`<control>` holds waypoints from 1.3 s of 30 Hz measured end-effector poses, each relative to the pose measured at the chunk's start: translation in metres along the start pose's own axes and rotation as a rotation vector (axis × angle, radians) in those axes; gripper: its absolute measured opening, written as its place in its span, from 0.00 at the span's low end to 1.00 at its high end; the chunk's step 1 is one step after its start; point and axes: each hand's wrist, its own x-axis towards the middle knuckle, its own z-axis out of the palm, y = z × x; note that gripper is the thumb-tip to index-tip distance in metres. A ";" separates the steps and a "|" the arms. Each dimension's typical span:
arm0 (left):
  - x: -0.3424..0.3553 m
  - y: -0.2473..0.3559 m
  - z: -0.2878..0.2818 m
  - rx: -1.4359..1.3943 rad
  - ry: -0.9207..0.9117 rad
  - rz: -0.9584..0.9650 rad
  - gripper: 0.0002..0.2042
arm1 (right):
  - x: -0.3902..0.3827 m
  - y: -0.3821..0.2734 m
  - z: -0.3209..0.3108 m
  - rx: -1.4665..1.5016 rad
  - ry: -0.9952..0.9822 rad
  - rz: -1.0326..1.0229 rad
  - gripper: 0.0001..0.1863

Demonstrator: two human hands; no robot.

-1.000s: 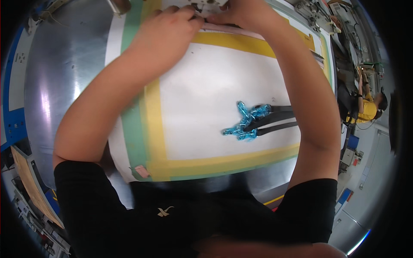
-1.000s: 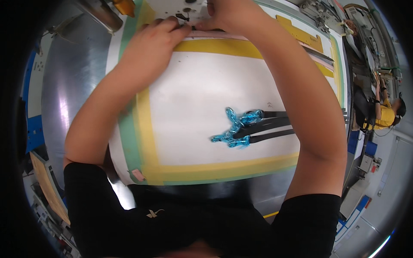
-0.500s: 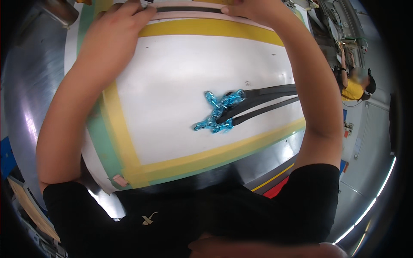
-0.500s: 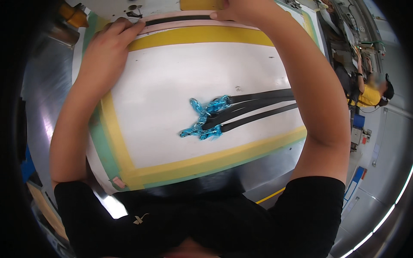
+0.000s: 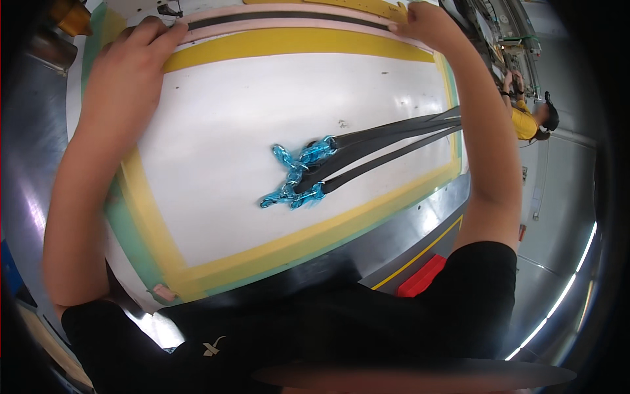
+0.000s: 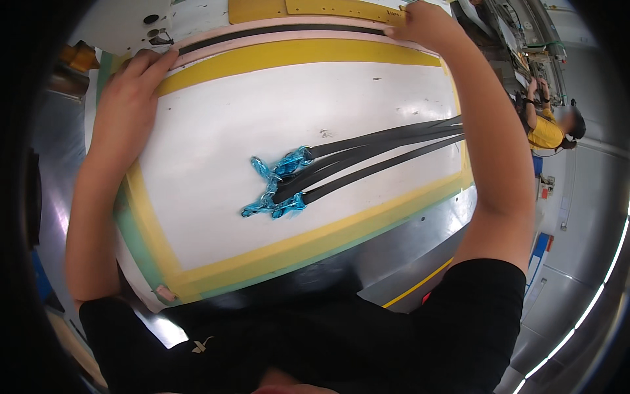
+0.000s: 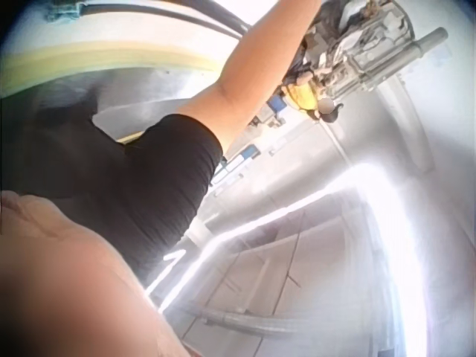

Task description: The recorder is sewing long zippers onto leather or fabric strips using an industrial sewing machine at a workstation.

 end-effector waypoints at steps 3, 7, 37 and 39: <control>-0.001 0.002 0.001 0.028 -0.023 -0.002 0.26 | 0.018 0.044 0.039 0.003 0.149 -0.095 0.26; 0.002 0.006 0.004 0.064 0.025 0.013 0.24 | 0.034 0.085 0.052 -0.043 0.001 0.040 0.35; 0.003 -0.004 0.008 -0.314 0.079 -0.045 0.18 | -0.014 0.000 0.052 -0.002 0.070 -0.023 0.12; -0.002 -0.005 0.003 -0.243 0.073 -0.041 0.19 | -0.050 -0.097 0.007 0.221 0.108 -0.138 0.15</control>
